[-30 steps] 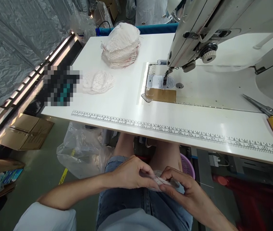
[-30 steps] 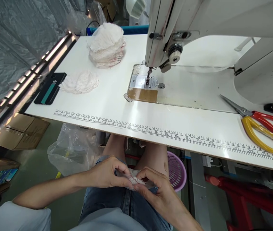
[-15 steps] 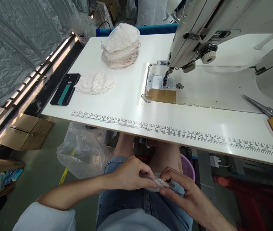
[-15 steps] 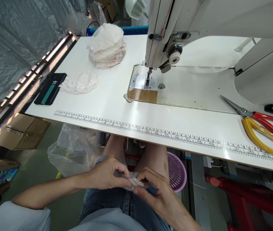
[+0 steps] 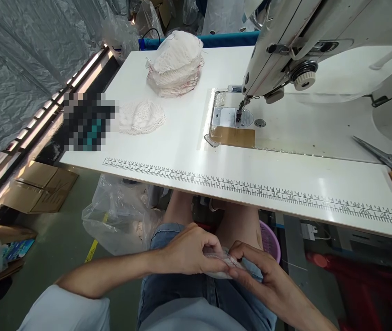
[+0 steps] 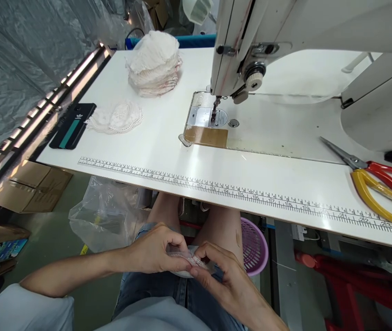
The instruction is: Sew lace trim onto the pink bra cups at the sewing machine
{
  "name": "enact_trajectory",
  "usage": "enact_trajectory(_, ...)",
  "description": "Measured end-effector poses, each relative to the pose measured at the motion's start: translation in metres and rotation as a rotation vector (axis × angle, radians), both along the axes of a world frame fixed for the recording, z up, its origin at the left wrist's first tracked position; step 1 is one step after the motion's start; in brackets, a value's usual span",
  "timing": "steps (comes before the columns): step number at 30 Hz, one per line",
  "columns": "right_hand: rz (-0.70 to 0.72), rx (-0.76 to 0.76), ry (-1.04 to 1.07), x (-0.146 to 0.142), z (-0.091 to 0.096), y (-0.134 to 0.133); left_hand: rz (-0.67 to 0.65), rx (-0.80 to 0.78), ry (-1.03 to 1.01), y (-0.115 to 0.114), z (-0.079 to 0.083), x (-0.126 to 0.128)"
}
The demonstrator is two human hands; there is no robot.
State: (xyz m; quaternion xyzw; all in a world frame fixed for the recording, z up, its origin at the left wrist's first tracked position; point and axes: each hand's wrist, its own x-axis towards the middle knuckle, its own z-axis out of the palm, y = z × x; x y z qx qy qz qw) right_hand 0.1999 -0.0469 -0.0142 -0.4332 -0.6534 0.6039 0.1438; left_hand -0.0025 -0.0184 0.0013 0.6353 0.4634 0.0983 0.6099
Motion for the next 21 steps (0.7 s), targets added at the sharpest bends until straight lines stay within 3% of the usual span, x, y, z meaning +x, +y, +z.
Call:
enact_trajectory(8,-0.048,-0.013,0.058,0.000,-0.007,0.001,-0.049,-0.073,-0.088,-0.001,-0.005,-0.005)
enact_trajectory(15,-0.074,-0.148,0.069,0.004,-0.007,0.001,-0.075,-0.097,-0.073,-0.001,-0.010,-0.010)
enact_trajectory(21,-0.086,-0.278,0.166,0.004,-0.007,0.001,-0.075,-0.261,-0.086,-0.001,-0.008,-0.013)
